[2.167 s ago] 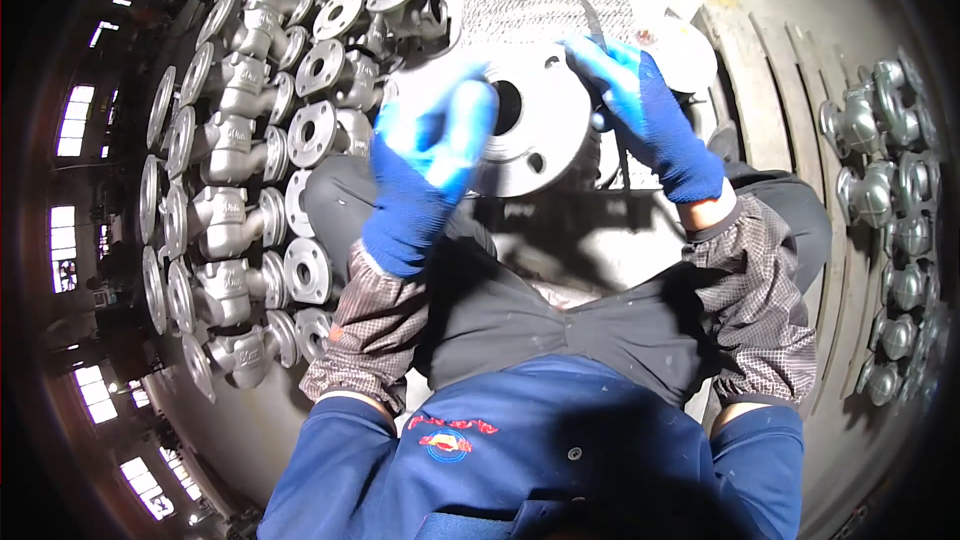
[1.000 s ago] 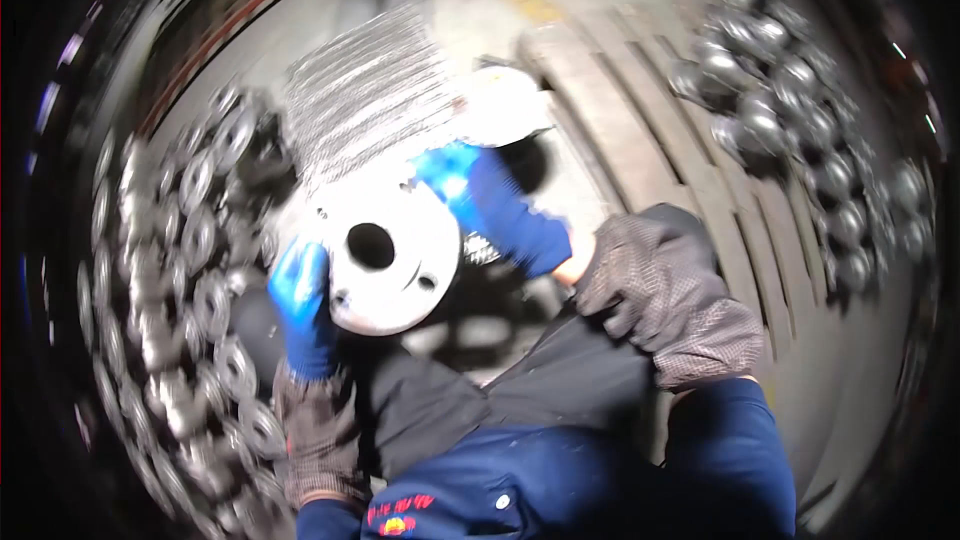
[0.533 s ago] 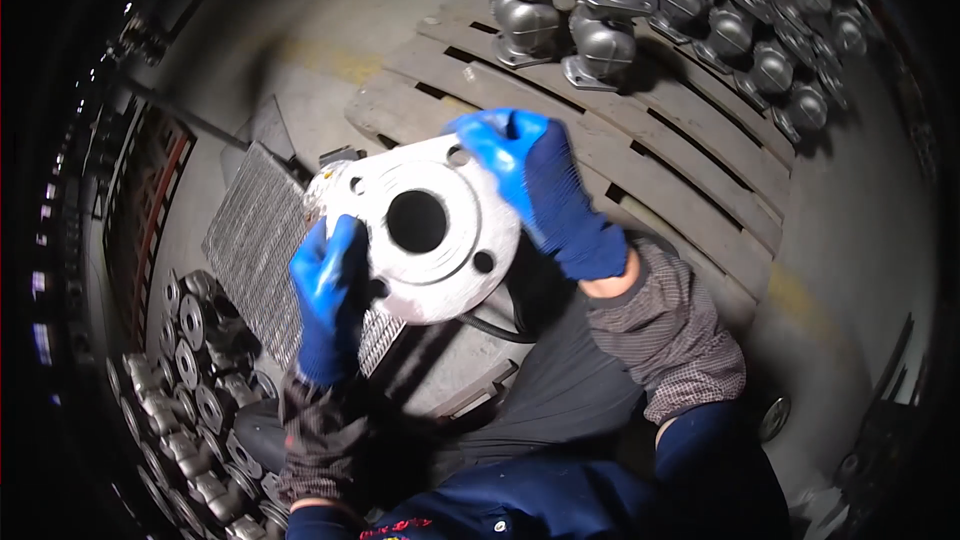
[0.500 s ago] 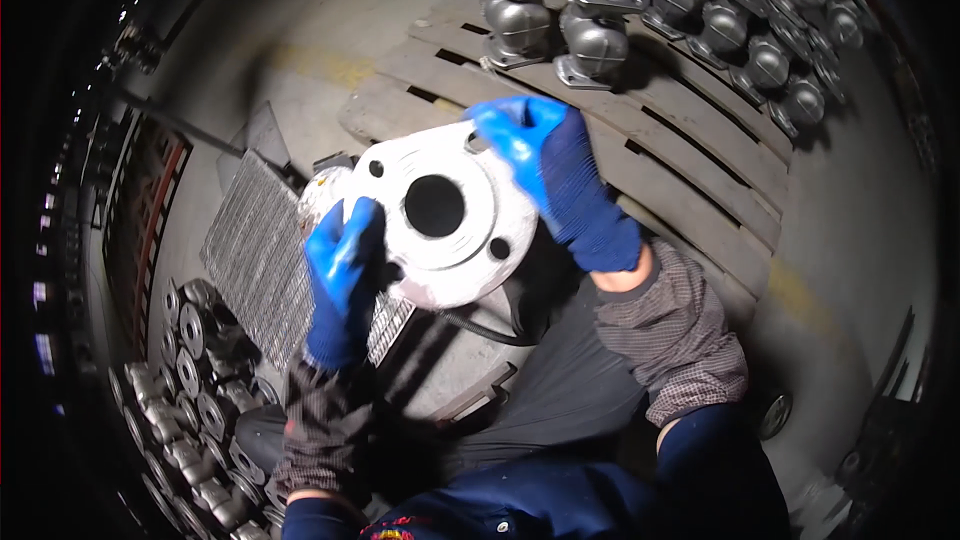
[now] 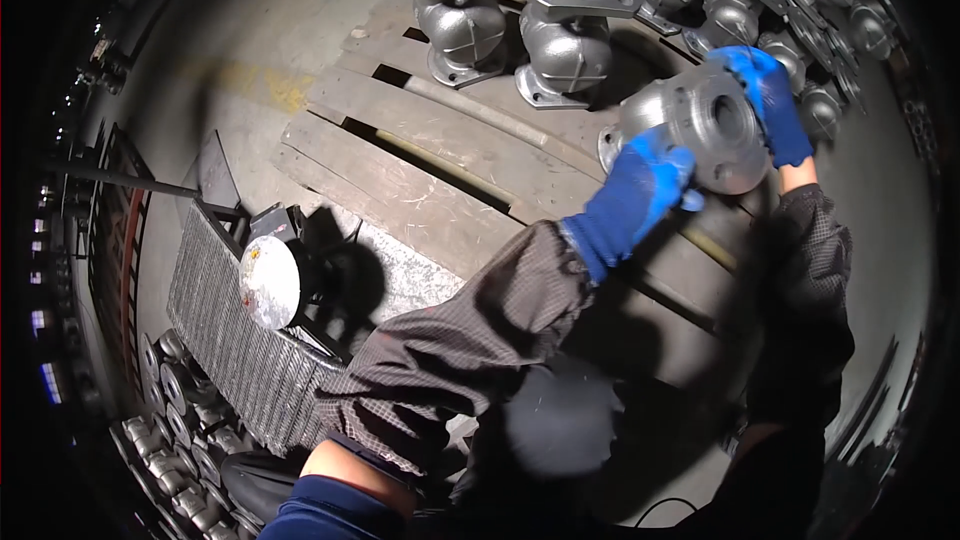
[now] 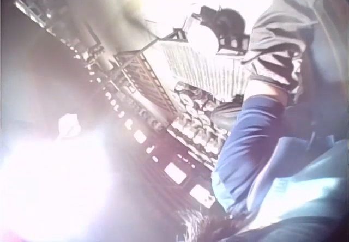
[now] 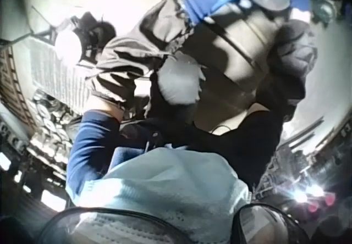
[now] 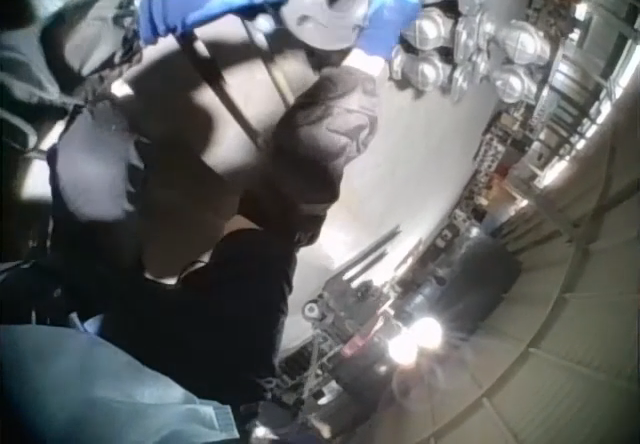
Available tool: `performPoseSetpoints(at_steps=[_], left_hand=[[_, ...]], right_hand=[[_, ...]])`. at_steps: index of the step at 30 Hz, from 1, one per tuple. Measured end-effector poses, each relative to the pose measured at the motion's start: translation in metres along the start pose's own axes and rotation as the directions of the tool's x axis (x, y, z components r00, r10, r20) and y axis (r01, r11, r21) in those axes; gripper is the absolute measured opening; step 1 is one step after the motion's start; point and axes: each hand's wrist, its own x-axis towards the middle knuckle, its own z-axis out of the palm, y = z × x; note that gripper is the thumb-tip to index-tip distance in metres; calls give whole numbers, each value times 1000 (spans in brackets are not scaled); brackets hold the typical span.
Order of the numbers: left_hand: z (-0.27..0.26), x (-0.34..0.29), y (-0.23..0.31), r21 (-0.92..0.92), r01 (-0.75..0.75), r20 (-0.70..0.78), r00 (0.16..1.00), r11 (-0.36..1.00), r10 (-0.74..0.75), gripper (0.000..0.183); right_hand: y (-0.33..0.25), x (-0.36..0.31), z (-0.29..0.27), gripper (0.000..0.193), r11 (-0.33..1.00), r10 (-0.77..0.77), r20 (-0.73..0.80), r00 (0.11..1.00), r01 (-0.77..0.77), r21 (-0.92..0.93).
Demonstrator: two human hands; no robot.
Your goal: The person uses a small tool to scrape the edges and interior surfaces of metal valve bodies, picking them up from a pile, turning them over to reach different areas, and placing them on a pallet.
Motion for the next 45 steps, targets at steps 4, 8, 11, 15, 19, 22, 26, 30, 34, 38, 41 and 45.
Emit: performPoseSetpoints(at_steps=[4,8,11,15,19,22,26,30,34,38,41,45], left_hand=[[20,8,-4,471,-301,143,954,829,264,44],[-9,-59,17,420,13,74,996,907,-49,39],[-77,-131,27,514,72,-137,991,855,-1,39],[-136,-241,29,367,105,-491,866,924,97,34],[-160,-365,19,281,174,-730,677,944,92,29],[-183,-409,-19,534,181,-658,702,826,271,30],[-144,-456,19,647,410,-737,553,643,388,32],[-135,-508,8,601,398,-774,508,693,379,32],[-140,-542,50,782,438,-611,675,443,413,37],[-189,-598,95,820,553,-561,724,148,403,41],[-246,-655,128,685,679,-712,550,263,436,43],[-351,-717,156,524,788,-776,285,323,563,40]], right_hand=[[74,22,-71,24,944,26,-192,981,-87,-317],[105,16,-111,20,544,-101,-247,964,-155,-825],[96,21,-80,19,364,-158,-270,950,-198,-910],[54,33,-26,19,211,-257,-356,898,-307,-928],[22,43,34,17,338,-459,-68,886,103,-936],[27,10,63,19,451,-468,-36,883,204,-869],[0,-19,107,23,510,-504,-50,862,250,-823],[-36,-29,153,29,556,-589,-9,808,398,-730],[-81,2,187,36,494,-817,57,573,749,-440],[-420,-141,286,54,839,-521,18,853,508,193],[-493,-206,368,53,904,-327,491,808,114,413],[-481,-287,441,63,843,-77,936,343,-479,245]])
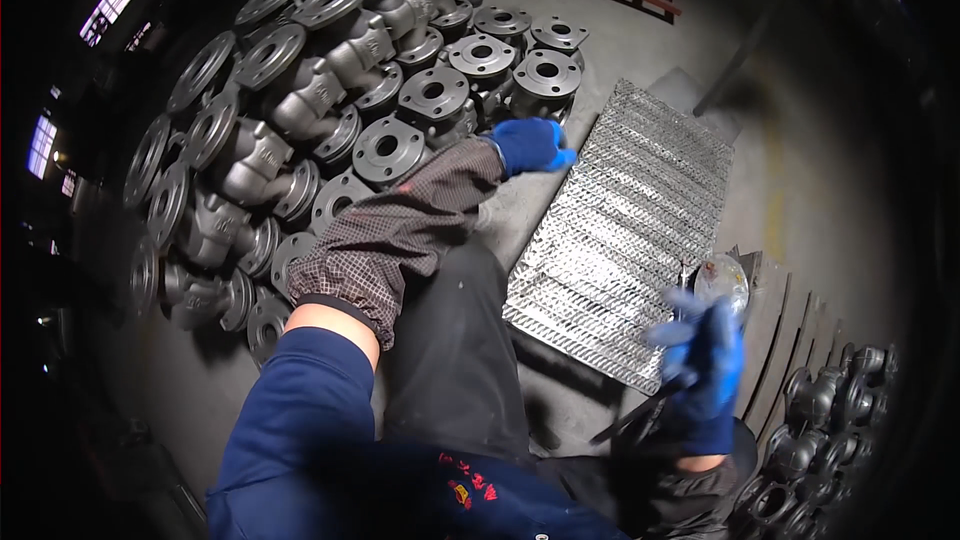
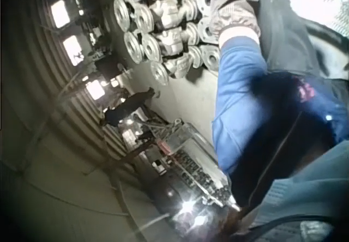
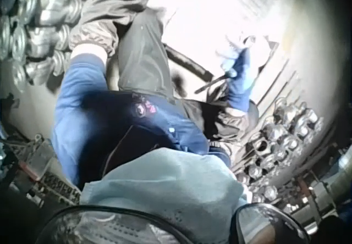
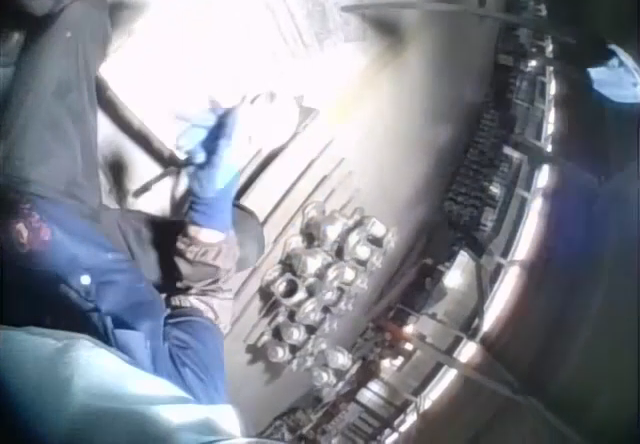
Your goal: The person uses a small tool to scrape the edges and interior surfaces of metal valve bodies, picking them up from a pile, turning them over to reach different areas, and placing them on a pallet.
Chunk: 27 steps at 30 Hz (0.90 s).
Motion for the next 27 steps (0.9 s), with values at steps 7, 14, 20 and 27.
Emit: performPoseSetpoints(at_steps=[7,14,20,27], left_hand=[[17,117,-45,528,183,-175,979,829,-105,71],[32,192,-89,550,260,-59,960,793,-275,85],[55,119,-56,565,183,11,973,805,-229,93],[59,-51,-28,579,28,216,958,815,-187,95]], right_hand=[[84,14,23,61,718,577,288,765,-642,268],[94,40,5,46,805,537,192,822,-567,176],[84,58,6,56,736,523,291,801,-597,319],[85,87,52,60,901,414,113,903,-424,88]])
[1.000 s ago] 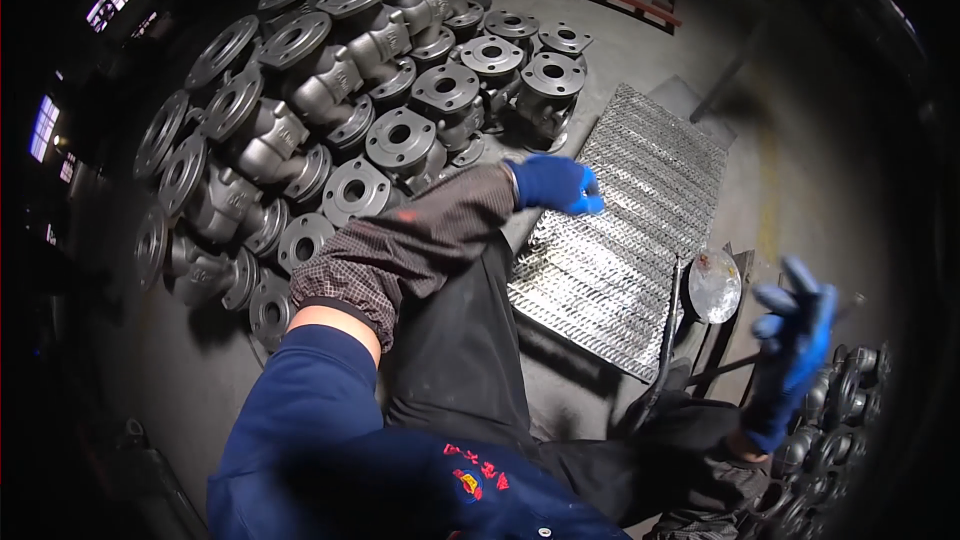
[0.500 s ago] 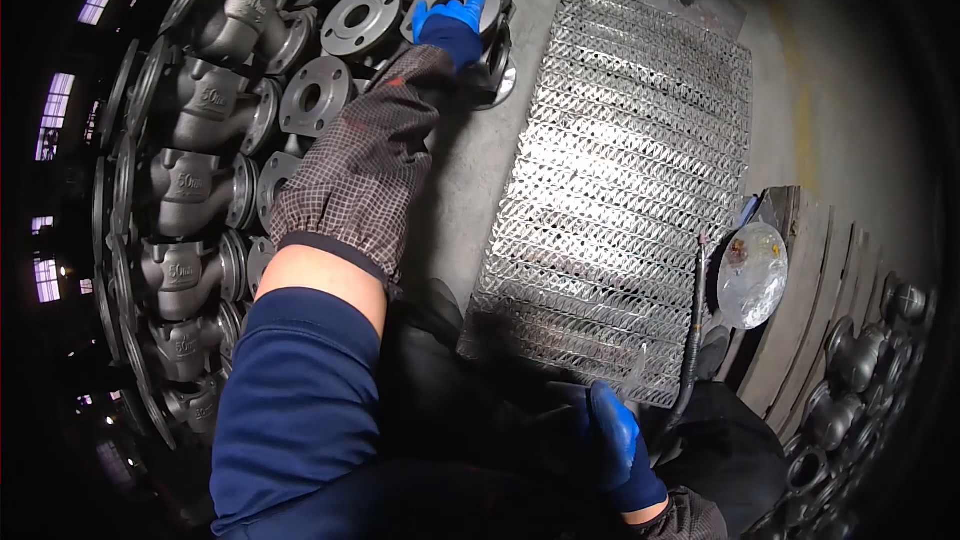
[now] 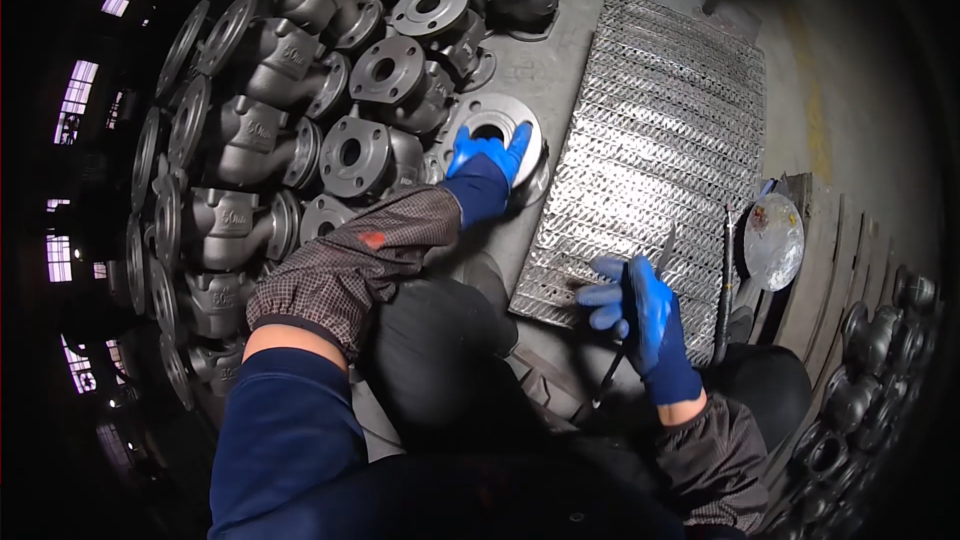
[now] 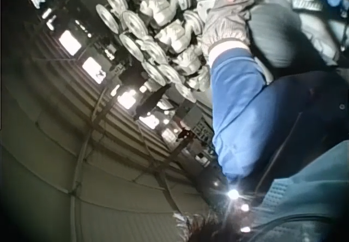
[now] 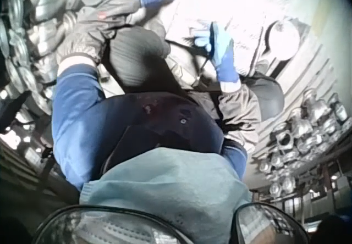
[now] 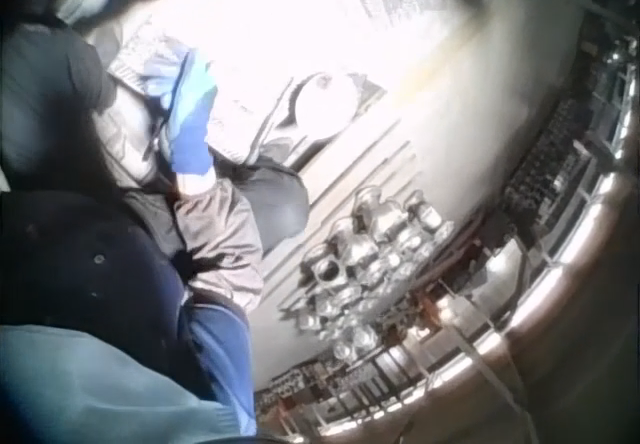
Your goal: The person uses a small tool to scrape the edges and interior surfaces of metal valve bodies, picking them up from a pile, turning them over to reach different areas, and placing them on a pallet.
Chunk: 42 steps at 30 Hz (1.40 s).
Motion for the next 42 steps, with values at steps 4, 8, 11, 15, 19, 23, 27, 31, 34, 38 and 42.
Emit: performPoseSetpoints(at_steps=[4,8,11,15,19,23,27,31,34,38,42], left_hand=[[-23,-60,5,-215,-76,142,984,974,108,84],[-29,-39,-28,-583,-34,-315,931,812,-187,57],[-17,-31,-38,-839,-10,-206,931,544,-300,42],[26,-24,-76,-899,357,365,931,-252,16,36],[17,-17,-59,-926,374,358,911,47,-204,39],[1,-20,-57,-905,251,180,957,343,-226,42],[-20,-42,-86,-574,-258,-435,900,778,-23,34],[-111,-92,-50,-538,-237,-568,811,809,-140,23],[-136,-112,-36,-798,-344,-537,779,495,-325,29],[-141,-118,0,-687,-573,-725,584,448,-365,32],[-106,-111,13,-728,-567,-668,713,386,-211,28]], right_hand=[[16,42,31,49,996,-79,0,997,79,-46],[61,104,36,41,852,-466,-70,882,426,-305],[78,139,46,41,743,-576,-91,812,474,-473],[87,160,84,44,950,-239,-3,971,233,-206],[74,147,80,34,868,-204,31,978,167,468],[80,145,63,23,883,-286,87,954,227,411],[27,96,79,33,873,-448,65,892,420,247],[-17,45,78,36,825,-564,176,807,557,91],[-39,4,67,37,678,-720,197,665,735,-2],[-59,-49,47,30,396,-876,207,436,894,-210],[-55,-62,17,39,251,-874,266,406,848,-467]])
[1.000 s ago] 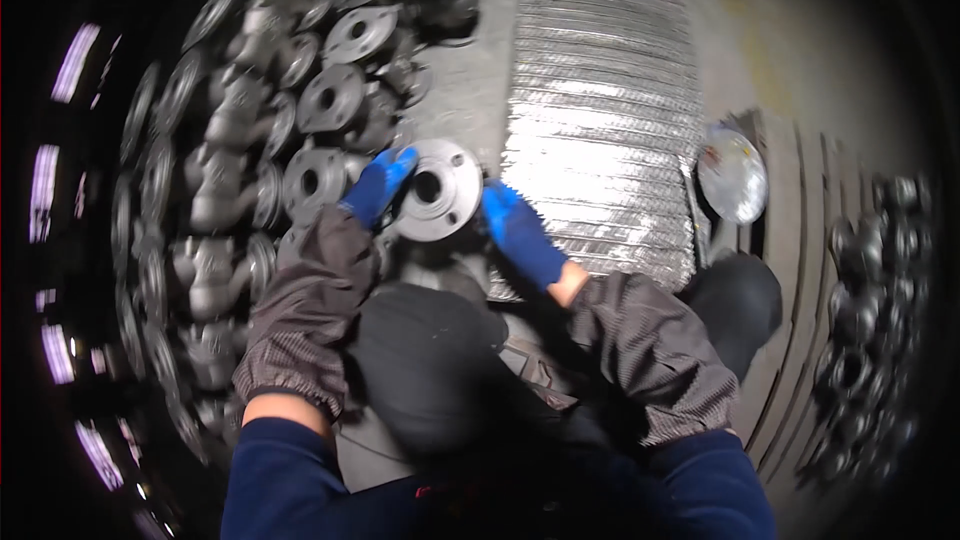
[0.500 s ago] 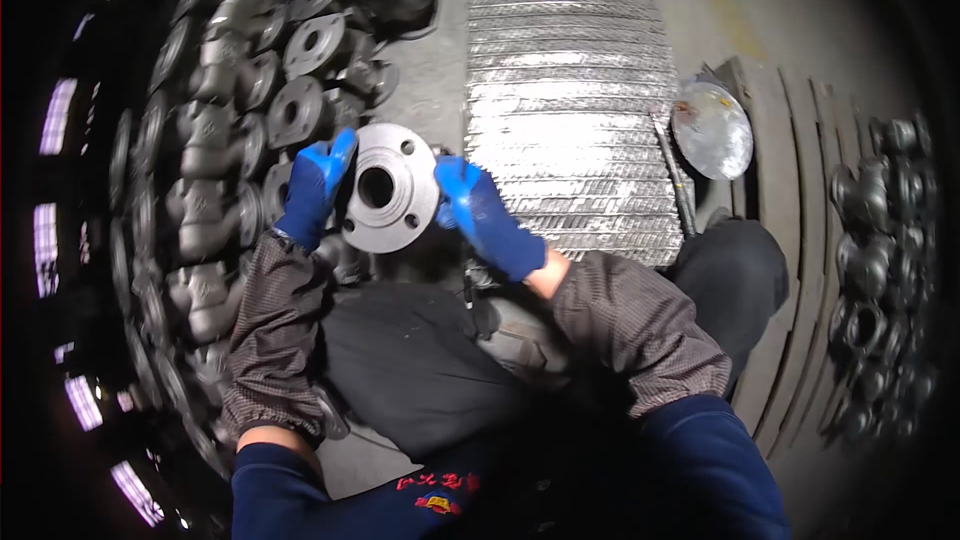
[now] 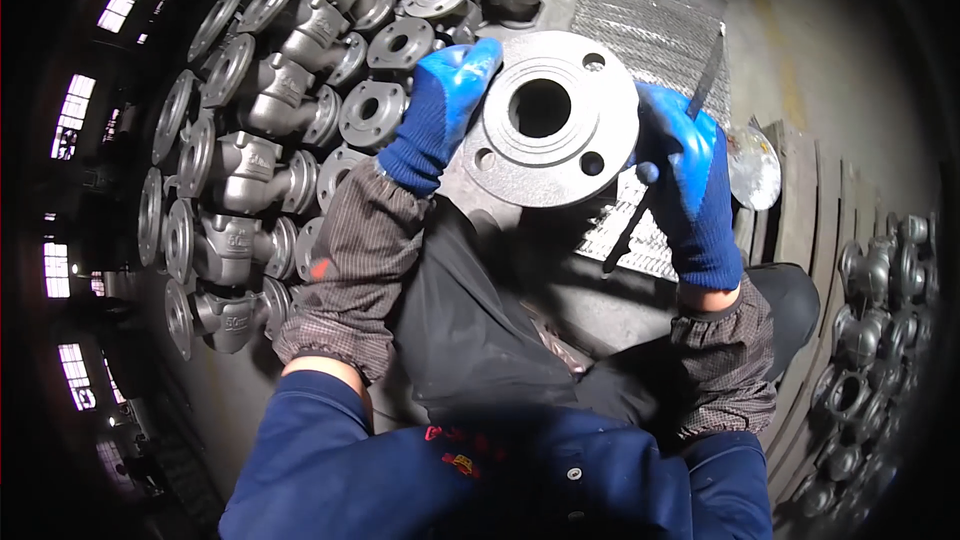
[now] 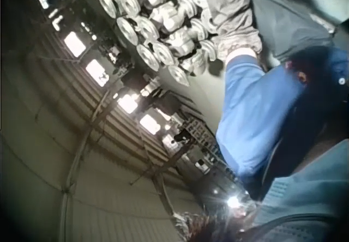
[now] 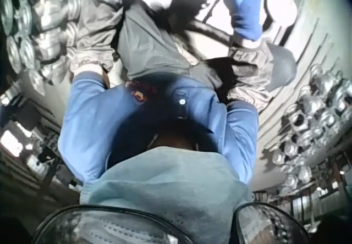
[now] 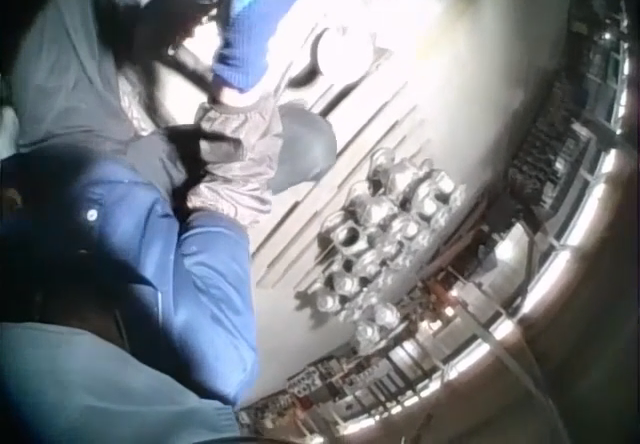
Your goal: The person uses a small tool to scrape the edges and interior surfaces of metal valve bodies, picking them up from a pile, turning them over to reach different areas, and placing them on a pallet.
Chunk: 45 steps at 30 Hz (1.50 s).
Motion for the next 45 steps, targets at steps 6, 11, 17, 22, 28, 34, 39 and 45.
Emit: performPoseSetpoints(at_steps=[6,11,17,22,28,34,39,45], left_hand=[[39,-16,9,-188,446,437,836,875,-332,37],[64,-5,22,-294,452,527,812,842,-252,41],[88,3,-2,-128,-408,285,858,904,427,36],[97,2,3,-48,-294,272,916,955,295,28],[109,-10,33,-200,-27,372,922,979,101,27],[119,-7,65,-352,388,675,735,852,-56,31],[123,-14,59,-464,54,518,826,884,222,30],[95,-8,32,-253,-294,462,800,922,382,21]], right_hand=[[9,-30,-26,23,762,602,-30,798,-563,320],[37,-36,-72,20,956,-6,100,995,35,-293],[19,-39,-81,26,784,585,39,810,-577,228],[17,-43,-86,36,753,618,51,785,-609,251],[23,-63,-115,39,780,621,36,783,-622,66],[22,-88,-149,38,647,737,143,661,-751,135],[21,-88,-145,31,591,766,182,617,-786,179],[40,-90,-132,40,859,-173,364,915,321,-399]])
